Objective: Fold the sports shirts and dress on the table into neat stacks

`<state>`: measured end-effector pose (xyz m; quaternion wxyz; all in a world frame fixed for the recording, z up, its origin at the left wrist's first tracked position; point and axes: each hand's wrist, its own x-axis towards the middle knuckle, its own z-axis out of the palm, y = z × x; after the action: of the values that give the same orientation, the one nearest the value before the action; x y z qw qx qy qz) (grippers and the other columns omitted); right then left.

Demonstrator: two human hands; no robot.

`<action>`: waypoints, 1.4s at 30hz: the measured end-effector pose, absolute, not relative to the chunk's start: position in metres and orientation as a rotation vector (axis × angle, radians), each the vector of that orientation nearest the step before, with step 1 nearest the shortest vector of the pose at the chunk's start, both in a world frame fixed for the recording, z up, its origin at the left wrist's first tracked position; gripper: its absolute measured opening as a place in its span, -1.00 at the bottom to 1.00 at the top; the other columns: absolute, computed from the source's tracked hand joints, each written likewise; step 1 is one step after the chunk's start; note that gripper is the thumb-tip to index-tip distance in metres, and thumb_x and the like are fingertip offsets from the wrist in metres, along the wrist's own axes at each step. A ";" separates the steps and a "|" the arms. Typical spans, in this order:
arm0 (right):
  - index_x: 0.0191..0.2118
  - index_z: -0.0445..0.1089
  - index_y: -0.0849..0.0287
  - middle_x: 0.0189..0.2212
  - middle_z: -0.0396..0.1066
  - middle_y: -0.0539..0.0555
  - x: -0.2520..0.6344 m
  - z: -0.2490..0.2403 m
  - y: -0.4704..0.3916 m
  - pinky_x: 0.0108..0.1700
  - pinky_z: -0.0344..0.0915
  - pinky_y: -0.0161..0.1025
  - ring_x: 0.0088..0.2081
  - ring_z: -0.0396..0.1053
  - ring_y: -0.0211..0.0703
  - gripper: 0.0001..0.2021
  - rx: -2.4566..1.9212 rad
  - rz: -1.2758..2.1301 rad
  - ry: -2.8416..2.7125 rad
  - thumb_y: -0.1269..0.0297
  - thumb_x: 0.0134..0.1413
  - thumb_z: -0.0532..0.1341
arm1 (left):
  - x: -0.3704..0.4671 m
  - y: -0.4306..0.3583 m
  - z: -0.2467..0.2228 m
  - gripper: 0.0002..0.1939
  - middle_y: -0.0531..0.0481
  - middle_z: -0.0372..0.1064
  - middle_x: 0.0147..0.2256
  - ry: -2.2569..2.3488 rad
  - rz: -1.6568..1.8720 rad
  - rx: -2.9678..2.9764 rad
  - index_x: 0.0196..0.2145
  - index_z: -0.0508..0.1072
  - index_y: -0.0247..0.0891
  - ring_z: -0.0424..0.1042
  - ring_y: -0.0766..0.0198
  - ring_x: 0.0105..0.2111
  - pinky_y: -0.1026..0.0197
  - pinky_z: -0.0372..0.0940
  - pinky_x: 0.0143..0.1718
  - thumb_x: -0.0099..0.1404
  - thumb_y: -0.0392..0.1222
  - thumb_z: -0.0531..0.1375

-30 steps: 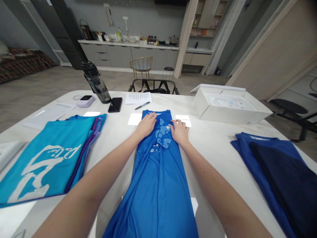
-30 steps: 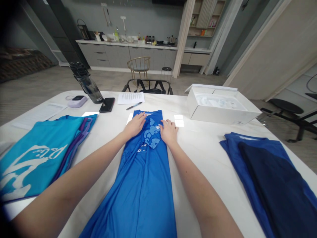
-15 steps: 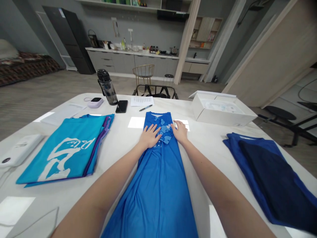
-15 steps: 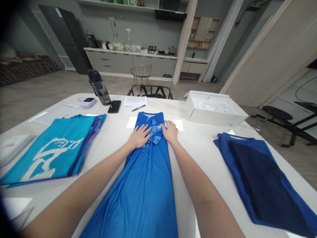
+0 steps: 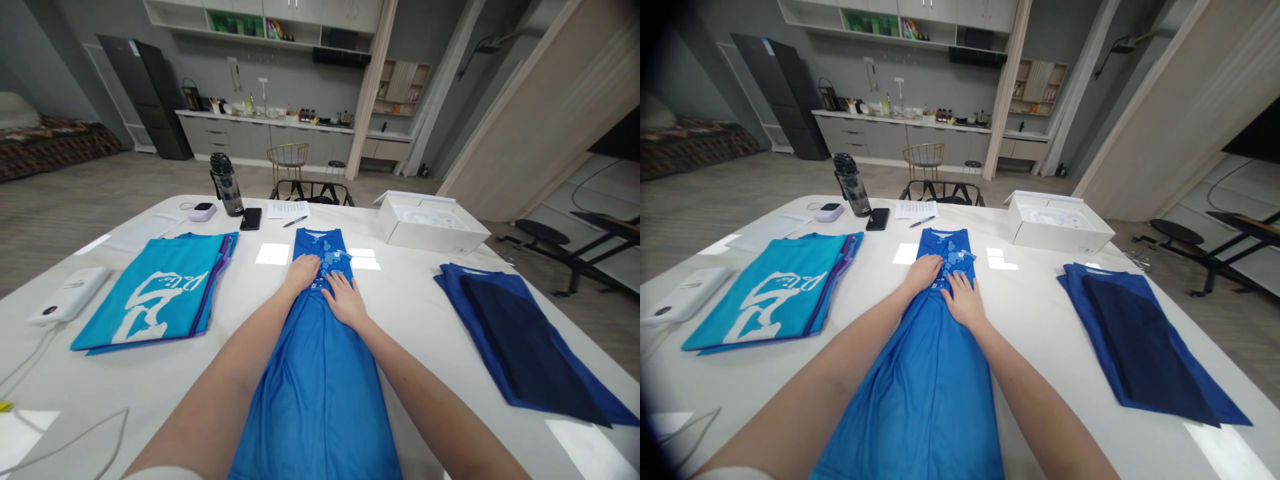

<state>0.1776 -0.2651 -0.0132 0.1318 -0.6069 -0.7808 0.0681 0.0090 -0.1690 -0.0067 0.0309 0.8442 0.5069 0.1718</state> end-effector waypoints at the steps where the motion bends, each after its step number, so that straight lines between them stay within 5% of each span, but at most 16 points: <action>1: 0.40 0.11 0.05 0.41 0.03 0.12 0.178 -0.012 -0.265 0.40 -0.24 0.17 0.43 -0.10 0.05 -0.41 -1.767 0.190 -2.259 -0.08 0.43 -0.14 | 0.007 -0.173 -0.003 -0.56 -0.15 0.44 0.11 1.556 0.559 2.604 0.13 0.44 -0.25 0.36 0.17 0.16 0.08 0.11 0.27 0.54 -0.18 -0.14; 5: 0.39 0.13 0.06 0.41 0.05 0.11 0.178 -0.010 -0.264 0.40 -0.22 0.15 0.43 -0.08 0.04 -0.41 -1.766 0.173 -2.255 -0.09 0.42 -0.13 | -0.013 -0.204 0.011 -0.63 -0.13 0.44 0.06 1.642 0.640 2.566 0.11 0.43 -0.21 0.39 0.14 0.07 0.11 0.22 0.14 0.51 -0.24 -0.07; 12: 0.39 0.12 0.11 0.41 0.04 0.12 0.174 -0.014 -0.263 0.39 -0.23 0.16 0.42 -0.09 0.06 -0.41 -1.775 0.154 -2.249 -0.06 0.42 -0.09 | -0.047 -0.293 0.019 -0.75 -0.07 0.47 -0.09 1.747 0.498 2.362 -0.08 0.48 -0.16 0.43 0.12 -0.02 0.11 0.25 0.00 0.46 -0.06 0.07; 18: 0.32 0.23 0.11 0.32 0.19 0.21 0.172 -0.002 -0.268 0.31 -0.06 0.14 0.33 0.06 0.09 -0.52 -1.745 0.007 -2.236 0.06 0.41 0.00 | -0.047 -0.339 0.022 -0.77 -0.10 0.50 -0.12 1.811 0.409 2.158 -0.09 0.46 -0.20 0.49 0.14 -0.12 0.17 0.27 -0.10 0.41 -0.07 0.12; 25: 0.24 0.34 -0.04 0.06 0.36 0.16 0.142 0.031 -0.289 0.02 0.14 -0.10 0.03 0.28 0.00 -0.58 -1.343 -0.079 -2.566 0.39 0.36 0.03 | -0.052 -0.375 0.030 -0.82 -0.06 0.55 -0.19 1.818 0.320 2.159 -0.13 0.46 -0.17 0.53 0.12 -0.16 0.17 0.25 -0.18 0.40 -0.11 0.11; 32: 0.00 0.51 0.03 -0.08 0.36 0.12 0.125 0.031 -0.304 -0.05 0.10 -0.15 -0.05 0.28 -0.06 -0.74 -1.178 -0.024 -2.717 0.35 0.37 0.10 | -0.064 -0.425 0.033 -0.79 -0.14 0.50 -0.16 1.969 0.158 2.287 -0.19 0.43 -0.21 0.48 0.01 -0.13 0.04 0.23 -0.12 0.43 -0.07 0.08; 42: -0.08 0.44 0.13 -0.09 0.38 0.12 0.139 0.034 -0.319 -0.07 0.12 -0.20 -0.04 0.30 -0.09 -0.82 -1.187 -0.005 -2.628 0.41 0.33 0.11 | -0.054 -0.456 0.039 -0.70 -0.10 0.52 -0.19 1.853 0.268 2.377 -0.10 0.35 -0.17 0.51 0.07 -0.21 0.07 0.22 -0.14 0.55 -0.10 -0.15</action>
<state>0.1387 -0.3186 0.0340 0.1285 -0.4081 -0.9038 -0.0018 -0.0538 -0.4557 0.0392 0.0577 0.7842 0.6114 0.0886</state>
